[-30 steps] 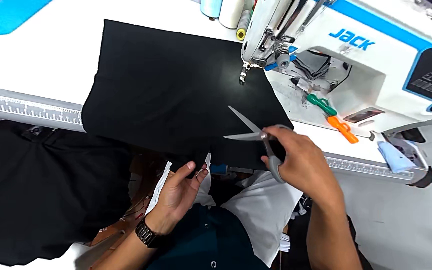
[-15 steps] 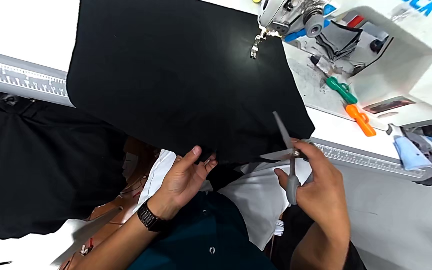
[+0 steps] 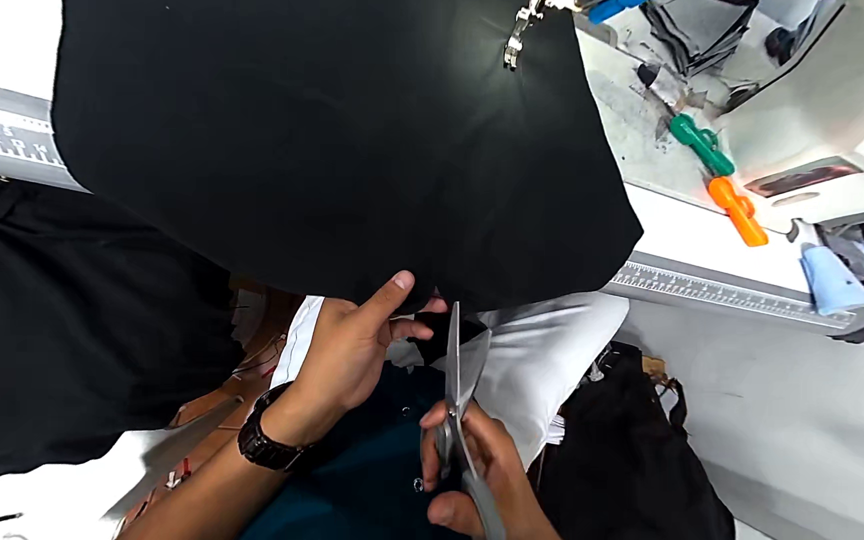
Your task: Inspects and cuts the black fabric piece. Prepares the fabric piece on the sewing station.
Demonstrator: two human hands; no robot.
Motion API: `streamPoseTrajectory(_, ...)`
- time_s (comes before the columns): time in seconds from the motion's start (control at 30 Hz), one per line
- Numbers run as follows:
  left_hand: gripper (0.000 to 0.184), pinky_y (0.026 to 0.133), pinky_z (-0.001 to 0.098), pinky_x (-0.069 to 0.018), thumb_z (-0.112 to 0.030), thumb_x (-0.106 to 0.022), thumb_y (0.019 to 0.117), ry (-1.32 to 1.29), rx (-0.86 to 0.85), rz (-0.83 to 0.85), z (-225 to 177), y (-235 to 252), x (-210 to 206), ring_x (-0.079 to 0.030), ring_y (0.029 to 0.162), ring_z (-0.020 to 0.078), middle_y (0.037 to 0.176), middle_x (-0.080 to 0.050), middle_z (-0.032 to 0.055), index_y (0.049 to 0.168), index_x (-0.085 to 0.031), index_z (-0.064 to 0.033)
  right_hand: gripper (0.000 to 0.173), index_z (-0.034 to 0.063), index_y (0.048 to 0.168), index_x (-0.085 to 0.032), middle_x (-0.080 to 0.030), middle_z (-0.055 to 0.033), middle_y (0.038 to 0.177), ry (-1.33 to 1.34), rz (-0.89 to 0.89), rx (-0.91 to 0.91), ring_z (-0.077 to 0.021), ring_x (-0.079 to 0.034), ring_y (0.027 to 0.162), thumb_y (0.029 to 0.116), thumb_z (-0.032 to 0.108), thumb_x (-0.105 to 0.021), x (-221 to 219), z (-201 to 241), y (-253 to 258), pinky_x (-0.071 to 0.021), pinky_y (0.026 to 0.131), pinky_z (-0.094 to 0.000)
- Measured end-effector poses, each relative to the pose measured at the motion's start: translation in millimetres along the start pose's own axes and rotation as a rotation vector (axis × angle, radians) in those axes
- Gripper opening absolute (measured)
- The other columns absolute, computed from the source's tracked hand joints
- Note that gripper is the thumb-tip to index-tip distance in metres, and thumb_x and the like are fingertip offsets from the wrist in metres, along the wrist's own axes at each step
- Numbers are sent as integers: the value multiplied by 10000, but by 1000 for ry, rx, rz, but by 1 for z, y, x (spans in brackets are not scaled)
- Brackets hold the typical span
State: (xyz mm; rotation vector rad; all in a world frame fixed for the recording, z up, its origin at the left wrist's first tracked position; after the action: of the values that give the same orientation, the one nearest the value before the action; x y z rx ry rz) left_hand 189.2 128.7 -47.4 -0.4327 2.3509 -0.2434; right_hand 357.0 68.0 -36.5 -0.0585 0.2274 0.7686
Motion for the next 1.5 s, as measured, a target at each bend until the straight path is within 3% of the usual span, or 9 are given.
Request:
streamPoseTrajectory(0.13, 200, 598, 241, -611, -171, -513, 1073, -38, 138, 89, 7, 0, -5, -721, 747, 150, 1059, -709, 160, 1142, -647, -39, 585, -12, 1302, -548, -663, -41, 871, -19, 2, -27, -63, -641, 747, 931, 387, -760, -4, -2, -2, -562, 662, -213)
streamPoseTrajectory(0.2, 193, 672, 273, -632, -155, -530, 1066, -71, 156, 79, 8, 1, -5, -733, 772, 173, 1083, -710, 171, 1160, -645, -31, 581, -16, 1306, -545, -662, -45, 864, -25, -10, -42, -67, -636, 735, 936, 379, -756, -3, -4, -2, -558, 655, -216)
streamPoseTrajectory(0.27, 179, 804, 363, -648, -126, -527, 1062, -105, 184, 45, 8, 1, -6, -763, 886, 251, 1097, -726, 186, 1175, -630, -34, 575, -20, 1304, -541, -658, -50, 852, -20, -21, -54, -67, -627, 720, 944, 378, -746, -1, -6, -1, -549, 644, -214)
streamPoseTrajectory(0.33, 195, 862, 400, -638, -125, -523, 1064, -127, 186, 36, 8, 0, -7, -757, 962, 298, 1149, -715, 202, 1215, -611, -38, 576, -30, 1302, -538, -661, -54, 858, -4, -22, -67, -63, -621, 714, 952, 383, -735, -1, -9, -1, -537, 633, -208)
streamPoseTrajectory(0.5, 215, 888, 436, -633, -116, -526, 1062, -159, 167, 56, 7, -2, -9, -744, 1019, 343, 1201, -697, 223, 1253, -586, -37, 572, -43, 1285, -541, -661, -43, 847, 30, -25, -105, -53, -608, 707, 953, 383, -733, -1, -14, 1, -520, 623, -203)
streamPoseTrajectory(0.67, 198, 885, 428, -635, -120, -492, 1077, -155, 147, 68, 6, -3, -14, -754, 984, 333, 1146, -715, 228, 1217, -589, -19, 548, -36, 1276, -546, -659, -46, 838, 44, -68, -92, -56, -612, 700, 955, 367, -735, 1, -16, 4, -528, 618, -209)
streamPoseTrajectory(0.8, 199, 863, 400, -641, -144, -508, 1077, -8, 67, 40, 1, -9, -15, -761, 946, 298, 1109, -729, 185, 1211, -613, -40, 559, -46, 1267, -548, -650, -35, 834, -29, -119, -74, -38, -602, 699, 950, 372, -739, 2, -17, 6, -523, 621, -188)
streamPoseTrajectory(1.0, 157, 812, 424, -663, -87, -524, 1065, 190, -214, 21, -10, -11, -16, -766, 906, 309, 1075, -742, 155, 1203, -592, -54, 564, -50, 1256, -556, -656, -31, 839, -96, -136, -62, -38, -614, 707, 948, 386, -737, 4, -18, 6, -537, 624, -191)
streamPoseTrajectory(1.5, 160, 804, 409, -673, -86, -578, 1042, 367, -362, 15, -15, -11, -13, -767, 928, 277, 1090, -749, 100, 1198, -603, -60, 544, -49, 1249, -559, -649, -34, 828, -66, -135, -65, -38, -604, 688, 953, 372, -734, 4, -18, 14, -528, 610, -190)
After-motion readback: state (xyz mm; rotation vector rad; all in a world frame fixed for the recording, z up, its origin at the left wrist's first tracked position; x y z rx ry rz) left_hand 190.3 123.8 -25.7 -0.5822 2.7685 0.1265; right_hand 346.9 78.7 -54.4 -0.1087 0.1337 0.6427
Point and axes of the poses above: each hand's wrist, its own y-axis towards the middle knuckle, its own x-axis out of the back of the hand, z = x × y, the point moved 8 cm from there along y, towards the middle knuckle
